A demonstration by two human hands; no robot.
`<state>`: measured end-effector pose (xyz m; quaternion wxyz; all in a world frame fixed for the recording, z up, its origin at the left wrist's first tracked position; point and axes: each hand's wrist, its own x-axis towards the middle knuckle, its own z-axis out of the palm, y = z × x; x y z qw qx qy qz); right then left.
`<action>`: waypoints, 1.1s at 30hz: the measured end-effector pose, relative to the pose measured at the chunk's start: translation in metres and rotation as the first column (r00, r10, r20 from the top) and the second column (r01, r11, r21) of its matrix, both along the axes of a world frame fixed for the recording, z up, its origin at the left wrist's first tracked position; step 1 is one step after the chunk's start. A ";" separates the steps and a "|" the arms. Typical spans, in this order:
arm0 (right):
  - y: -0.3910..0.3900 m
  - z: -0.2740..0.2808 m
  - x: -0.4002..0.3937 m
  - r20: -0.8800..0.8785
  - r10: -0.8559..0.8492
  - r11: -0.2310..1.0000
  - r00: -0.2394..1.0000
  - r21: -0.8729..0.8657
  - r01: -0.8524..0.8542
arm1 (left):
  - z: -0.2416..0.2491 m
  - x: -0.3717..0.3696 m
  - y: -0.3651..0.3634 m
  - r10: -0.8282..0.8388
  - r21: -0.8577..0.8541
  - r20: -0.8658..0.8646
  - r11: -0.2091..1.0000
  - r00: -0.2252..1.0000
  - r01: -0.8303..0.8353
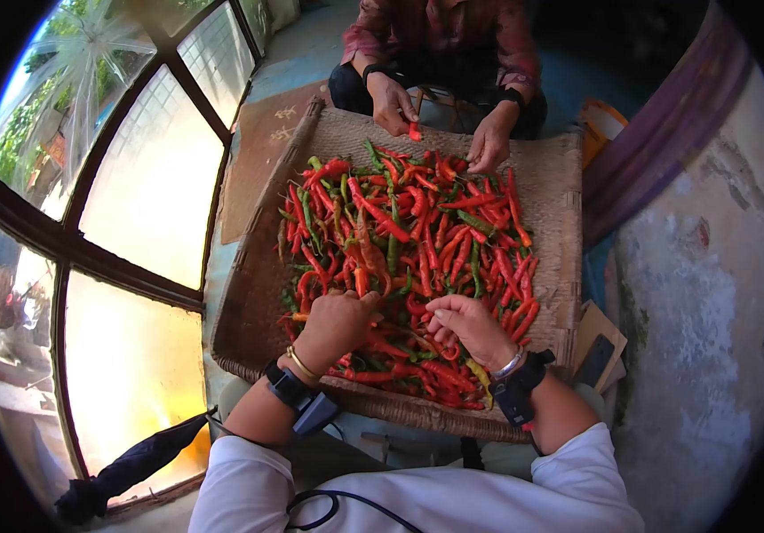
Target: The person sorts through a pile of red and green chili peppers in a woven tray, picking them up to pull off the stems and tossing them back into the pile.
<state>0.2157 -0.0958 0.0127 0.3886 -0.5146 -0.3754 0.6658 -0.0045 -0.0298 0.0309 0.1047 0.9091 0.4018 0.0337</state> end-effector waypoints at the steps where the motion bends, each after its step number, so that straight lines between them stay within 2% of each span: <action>1: 0.000 0.000 0.000 -0.001 0.005 1.000 1.000 -0.002 -0.005 | 0.002 0.001 0.001 0.013 0.024 -0.026 1.000 1.000 -0.012; 3: 0.000 0.003 0.000 0.063 0.050 0.999 0.997 -0.003 -0.050 | 0.007 0.006 0.000 0.023 0.047 -0.052 0.999 0.998 -0.021; 5: 0.000 0.007 -0.001 0.071 0.054 0.999 0.996 -0.005 -0.054 | 0.014 0.013 -0.003 0.002 0.073 0.106 0.997 0.994 -0.010; 6: -0.001 0.009 -0.002 0.078 0.060 0.998 0.995 -0.006 -0.059 | 0.015 0.016 -0.006 0.003 0.070 0.106 0.998 0.994 -0.011; 7: -0.001 0.011 -0.003 0.078 0.062 0.998 0.995 -0.011 -0.061 | 0.016 0.019 -0.009 -0.082 -0.035 0.300 0.995 0.950 0.097; 8: -0.002 0.013 -0.005 0.005 0.024 1.000 1.000 -0.014 -0.024 | 0.015 0.021 -0.012 -0.136 -0.116 0.490 0.969 0.861 0.219; 9: -0.003 0.014 -0.006 -0.066 -0.015 1.000 0.998 -0.021 0.014 | 0.012 0.023 -0.015 -0.131 -0.121 0.491 0.969 0.861 0.216; 10: -0.003 0.012 -0.005 -0.065 -0.014 1.000 0.998 -0.025 0.012 | 0.009 0.026 -0.017 -0.094 -0.289 0.612 0.898 0.785 0.333; 11: -0.003 0.009 -0.004 -0.202 -0.002 0.999 0.979 -0.040 -0.007 | 0.007 0.027 -0.018 -0.027 -0.422 0.713 0.782 0.701 0.459; 12: -0.004 0.008 -0.002 -0.335 0.006 0.998 0.942 -0.054 -0.025 | 0.007 0.027 -0.019 0.008 -0.508 0.701 0.707 0.713 0.492; 13: -0.004 0.008 -0.002 -0.334 0.003 0.998 0.943 -0.058 -0.023 | 0.006 0.028 -0.019 0.009 -0.510 0.702 0.704 0.712 0.494; 15: -0.005 0.008 -0.003 -0.434 -0.092 0.989 0.896 -0.147 0.030 | 0.003 0.030 -0.020 0.071 -0.552 0.759 0.598 0.647 0.581; 16: -0.006 0.007 -0.002 -0.434 -0.094 0.988 0.896 -0.149 0.032 | 0.002 0.029 -0.020 0.071 -0.553 0.759 0.596 0.647 0.582; 18: -0.006 0.000 0.000 -0.504 -0.153 0.972 0.850 -0.231 0.038 | 0.002 0.025 -0.018 0.187 -0.700 0.680 0.453 0.709 0.552; 19: -0.006 -0.001 0.002 -0.500 -0.157 0.972 0.852 -0.233 0.042 | 0.005 0.023 -0.016 0.187 -0.699 0.683 0.449 0.706 0.557; 21: -0.001 -0.001 0.007 -0.459 -0.286 0.946 0.841 -0.273 0.173 | 0.014 0.018 -0.007 0.593 -0.822 0.569 0.391 0.569 0.414; 23: 0.005 -0.006 0.017 -0.391 -0.410 0.905 0.824 -0.287 0.314 | 0.004 0.010 0.009 0.689 -0.777 0.629 0.543 0.361 0.318; 25: 0.013 -0.007 0.035 -0.348 -0.428 0.903 0.834 -0.190 0.384 | -0.004 0.004 0.022 0.658 -0.703 0.709 0.688 0.254 0.180; 26: 0.017 -0.003 0.041 -0.411 -0.487 0.870 0.771 -0.147 0.471 | -0.006 0.001 0.025 0.653 -0.702 0.701 0.702 0.287 0.116; 27: 0.021 0.003 0.047 -0.474 -0.534 0.824 0.700 -0.108 0.556 | -0.008 0.001 0.025 0.653 -0.703 0.701 0.700 0.286 0.124; 28: 0.028 -0.001 0.055 -0.556 -0.542 0.794 0.631 -0.092 0.601 | -0.010 0.001 0.025 0.652 -0.728 0.667 0.674 0.362 0.126; 30: 0.029 0.008 0.058 -0.541 -0.574 0.777 0.615 -0.123 0.617 | -0.015 0.004 0.021 0.603 -0.736 0.614 0.670 0.509 0.093; 31: 0.029 0.012 0.057 -0.530 -0.601 0.763 0.598 -0.155 0.628 | -0.015 0.005 0.020 0.602 -0.737 0.614 0.669 0.511 0.096; 32: 0.027 0.007 0.055 -0.473 -0.605 0.780 0.640 -0.193 0.595 | -0.013 0.006 0.019 0.340 -0.503 0.574 0.864 0.745 -0.007; 33: 0.025 0.002 0.053 -0.474 -0.605 0.780 0.640 -0.193 0.596 | -0.011 0.007 0.018 0.093 -0.202 0.391 0.979 0.916 -0.013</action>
